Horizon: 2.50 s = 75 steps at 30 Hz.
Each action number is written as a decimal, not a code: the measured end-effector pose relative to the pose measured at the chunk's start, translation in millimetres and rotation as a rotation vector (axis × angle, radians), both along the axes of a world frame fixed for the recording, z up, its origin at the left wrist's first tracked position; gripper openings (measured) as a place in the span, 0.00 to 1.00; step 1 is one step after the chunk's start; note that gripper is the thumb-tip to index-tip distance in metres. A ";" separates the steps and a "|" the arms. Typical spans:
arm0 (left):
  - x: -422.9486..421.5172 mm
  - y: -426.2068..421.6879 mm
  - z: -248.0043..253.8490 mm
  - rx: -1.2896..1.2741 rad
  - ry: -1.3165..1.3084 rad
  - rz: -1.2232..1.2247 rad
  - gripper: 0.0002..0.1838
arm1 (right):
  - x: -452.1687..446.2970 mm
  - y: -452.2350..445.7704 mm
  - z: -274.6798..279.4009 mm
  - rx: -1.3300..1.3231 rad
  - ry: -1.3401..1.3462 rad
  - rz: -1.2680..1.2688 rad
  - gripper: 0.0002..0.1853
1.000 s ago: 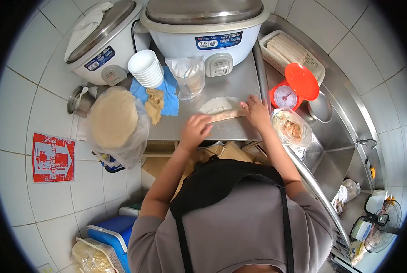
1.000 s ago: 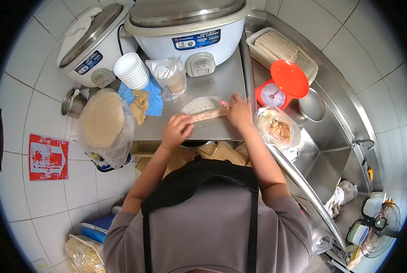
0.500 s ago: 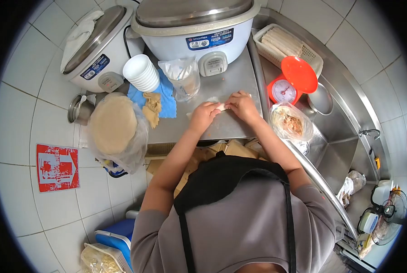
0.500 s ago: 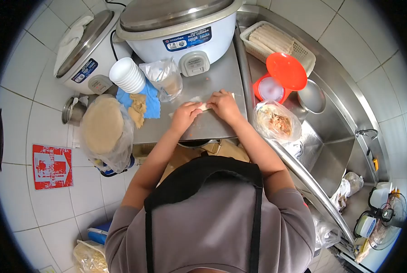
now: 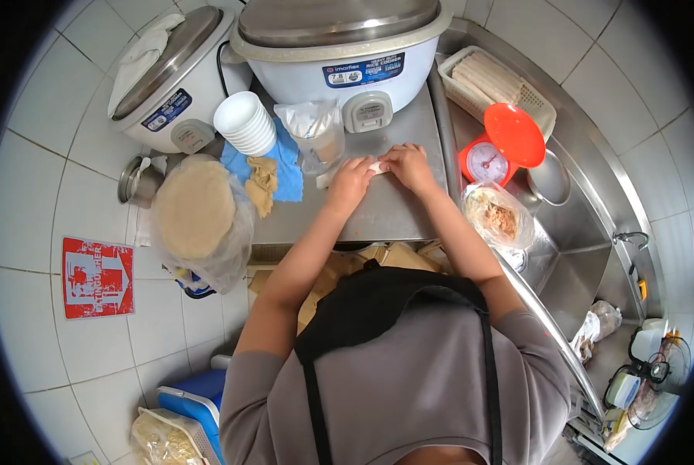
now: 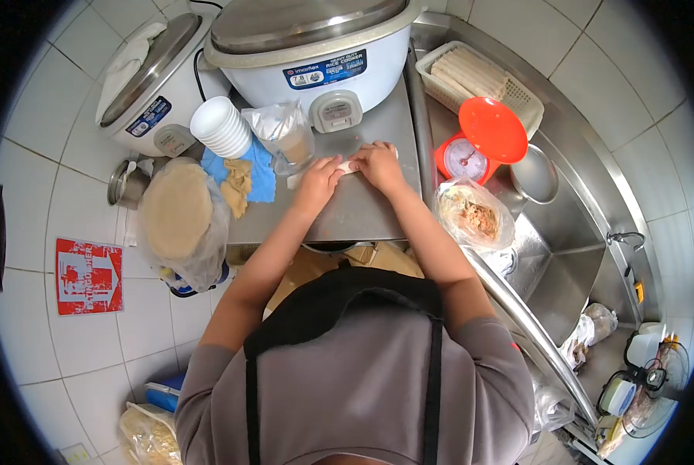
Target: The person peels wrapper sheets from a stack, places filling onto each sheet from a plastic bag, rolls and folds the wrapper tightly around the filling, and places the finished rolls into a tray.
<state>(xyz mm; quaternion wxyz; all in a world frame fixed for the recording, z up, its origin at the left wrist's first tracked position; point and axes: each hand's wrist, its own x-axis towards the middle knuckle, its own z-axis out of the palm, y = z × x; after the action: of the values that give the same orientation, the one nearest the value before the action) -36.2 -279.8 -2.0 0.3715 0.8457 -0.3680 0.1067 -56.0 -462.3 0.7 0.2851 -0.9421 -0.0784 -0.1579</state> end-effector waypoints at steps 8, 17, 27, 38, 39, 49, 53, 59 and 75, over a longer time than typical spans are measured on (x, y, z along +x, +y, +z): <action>6.2 -9.7 -12.0 0.009 -0.090 0.027 0.23 | 5.1 -14.1 11.0 -0.301 0.178 -0.023 0.29; -24.6 -43.8 87.7 -0.468 0.194 -0.004 0.17 | -55.5 -3.4 138.5 0.397 -0.236 0.166 0.25; -64.9 -54.3 155.6 -0.817 0.181 -0.172 0.12 | -90.0 11.6 183.6 0.146 -0.639 0.275 0.12; -74.8 -22.8 164.7 -0.825 0.532 -0.236 0.06 | -99.9 27.6 195.2 0.065 -0.585 0.372 0.12; -76.4 -19.0 167.0 -0.798 0.539 -0.249 0.05 | -99.5 29.0 196.9 0.040 -0.579 0.391 0.11; -66.1 18.7 171.7 -0.492 0.994 -0.765 0.08 | -72.8 16.9 228.6 0.265 -0.214 0.925 0.11; -64.4 19.8 180.4 -0.375 1.111 -0.974 0.10 | -67.8 26.2 244.5 0.173 -0.043 1.043 0.11; -54.4 24.5 169.4 -0.538 1.093 -0.983 0.09 | -76.8 36.1 250.6 0.008 -0.112 0.959 0.10; -28.7 17.4 160.0 -0.675 0.953 -0.655 0.05 | -53.2 59.0 246.8 -0.358 -0.226 0.466 0.04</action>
<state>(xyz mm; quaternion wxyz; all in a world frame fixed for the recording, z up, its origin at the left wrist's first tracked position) -64.9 -262.4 158.0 0.7507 0.4823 -0.3481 -0.2874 -109.3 -403.3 247.5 0.1327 -0.9106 -0.3498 -0.1757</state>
